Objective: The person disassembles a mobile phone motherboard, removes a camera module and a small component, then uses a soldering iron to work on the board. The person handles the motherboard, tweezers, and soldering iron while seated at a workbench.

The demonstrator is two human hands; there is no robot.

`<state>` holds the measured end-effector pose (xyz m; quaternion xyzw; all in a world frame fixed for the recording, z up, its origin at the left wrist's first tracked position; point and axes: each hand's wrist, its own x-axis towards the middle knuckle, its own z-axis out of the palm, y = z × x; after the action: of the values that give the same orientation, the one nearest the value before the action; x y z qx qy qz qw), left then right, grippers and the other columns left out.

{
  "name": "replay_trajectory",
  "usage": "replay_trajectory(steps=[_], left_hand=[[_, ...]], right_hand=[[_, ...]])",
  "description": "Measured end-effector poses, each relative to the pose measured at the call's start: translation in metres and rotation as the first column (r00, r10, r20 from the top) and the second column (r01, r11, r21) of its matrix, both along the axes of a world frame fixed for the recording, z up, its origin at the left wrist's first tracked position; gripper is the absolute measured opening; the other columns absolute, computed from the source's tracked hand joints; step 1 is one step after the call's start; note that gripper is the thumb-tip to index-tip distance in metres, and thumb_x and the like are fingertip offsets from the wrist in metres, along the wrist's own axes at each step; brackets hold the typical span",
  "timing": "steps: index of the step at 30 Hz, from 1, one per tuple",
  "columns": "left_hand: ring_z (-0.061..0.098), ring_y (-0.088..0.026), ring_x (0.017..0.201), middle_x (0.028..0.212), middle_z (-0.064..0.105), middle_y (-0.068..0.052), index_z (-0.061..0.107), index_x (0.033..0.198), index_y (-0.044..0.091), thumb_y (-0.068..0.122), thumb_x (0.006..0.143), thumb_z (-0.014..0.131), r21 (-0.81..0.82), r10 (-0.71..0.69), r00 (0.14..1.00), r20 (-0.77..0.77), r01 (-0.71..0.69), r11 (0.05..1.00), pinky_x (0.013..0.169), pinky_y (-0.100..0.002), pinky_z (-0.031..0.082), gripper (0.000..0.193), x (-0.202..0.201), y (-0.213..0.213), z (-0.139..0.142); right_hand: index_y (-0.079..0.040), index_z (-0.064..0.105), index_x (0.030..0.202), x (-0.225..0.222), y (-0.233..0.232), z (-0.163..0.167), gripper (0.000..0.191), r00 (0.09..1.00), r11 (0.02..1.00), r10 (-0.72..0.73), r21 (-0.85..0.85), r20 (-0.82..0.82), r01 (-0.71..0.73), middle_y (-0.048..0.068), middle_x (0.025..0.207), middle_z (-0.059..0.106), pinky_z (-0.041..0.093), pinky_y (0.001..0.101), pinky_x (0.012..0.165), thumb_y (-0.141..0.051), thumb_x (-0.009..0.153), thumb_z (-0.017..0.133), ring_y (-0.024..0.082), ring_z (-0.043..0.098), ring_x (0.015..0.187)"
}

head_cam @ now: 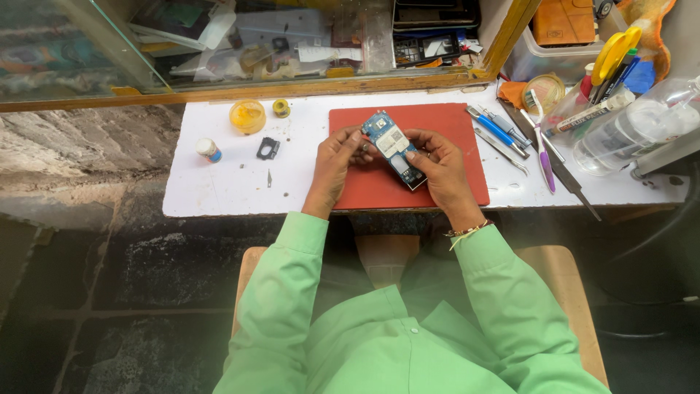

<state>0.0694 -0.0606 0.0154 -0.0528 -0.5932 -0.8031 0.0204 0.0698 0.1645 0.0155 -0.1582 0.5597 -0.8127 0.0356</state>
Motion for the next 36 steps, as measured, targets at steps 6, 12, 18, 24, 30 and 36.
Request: replay_trajectory(steps=[6,12,18,24,30,36], left_hand=[[0.069,-0.013,0.091,0.106,0.071,-0.009,0.057,0.137,-0.005,-0.003,0.092,0.07,0.028,-0.047,0.997,-0.064,0.049,0.998,0.084,-0.026,0.059,0.046,0.0,0.0,0.0],[0.067,-0.012,0.091,0.106,0.068,-0.008,0.057,0.137,-0.005,-0.004,0.093,0.068,-0.013,-0.04,0.998,-0.051,0.039,0.999,0.083,-0.025,0.059,0.044,0.001,-0.001,0.002],[0.067,-0.012,0.091,0.104,0.068,-0.007,0.059,0.137,-0.005,-0.004,0.095,0.066,-0.07,-0.028,1.0,-0.007,0.027,0.997,0.083,-0.025,0.06,0.042,0.006,-0.002,0.016],[0.067,-0.009,0.088,0.106,0.071,-0.006,0.056,0.138,0.002,-0.003,0.094,0.065,-0.338,-0.017,0.999,-0.042,0.002,0.941,0.079,-0.023,0.059,0.045,-0.037,0.004,0.019],[0.065,-0.013,0.075,0.106,0.075,-0.009,0.063,0.131,0.002,0.005,0.085,0.075,-0.659,0.049,0.991,-0.123,-0.118,0.743,0.071,-0.027,0.057,0.047,-0.101,0.008,0.041],[0.065,-0.026,0.077,0.106,0.067,-0.01,0.072,0.109,0.003,0.017,0.081,0.081,-0.816,0.005,0.994,-0.108,-0.091,0.571,0.075,-0.039,0.054,0.032,-0.184,-0.01,0.06]], right_hand=[[0.002,0.063,0.13,0.001,-0.001,-0.001,0.036,0.999,0.999,-0.045,0.027,-0.031,0.046,0.007,0.114,0.069,0.056,0.024,0.09,0.005,0.094,0.066,0.01,0.065,0.103],[0.001,0.067,0.125,0.011,-0.012,0.005,0.03,0.968,0.932,-0.222,0.267,-0.115,0.246,0.006,0.102,0.074,0.055,0.0209,0.08,-0.001,0.095,0.071,0.007,0.067,0.091],[-0.001,0.066,0.127,0.034,-0.021,0.032,0.031,0.91,0.782,-0.346,0.465,-0.229,0.414,0.008,0.092,0.073,0.049,0.0231,0.064,-0.005,0.096,0.071,0.007,0.061,0.072],[0.001,0.067,0.118,0.006,-0.027,0.036,0.024,0.813,0.671,-0.443,0.461,-0.378,0.581,0.01,0.101,0.065,0.05,0.0264,0.061,0.0,0.094,0.07,0.012,0.063,0.074],[0.001,0.069,0.112,-0.062,-0.032,0.032,0.017,0.787,0.599,-0.476,0.511,-0.392,0.617,0.01,0.099,0.062,0.048,0.0301,0.061,0.001,0.096,0.068,0.015,0.061,0.071],[0.001,0.07,0.113,-0.139,-0.063,0.04,0.017,0.806,0.616,-0.489,0.521,-0.335,0.59,0.012,0.104,0.06,0.051,0.0291,0.063,0.0,0.096,0.068,0.018,0.064,0.08]])
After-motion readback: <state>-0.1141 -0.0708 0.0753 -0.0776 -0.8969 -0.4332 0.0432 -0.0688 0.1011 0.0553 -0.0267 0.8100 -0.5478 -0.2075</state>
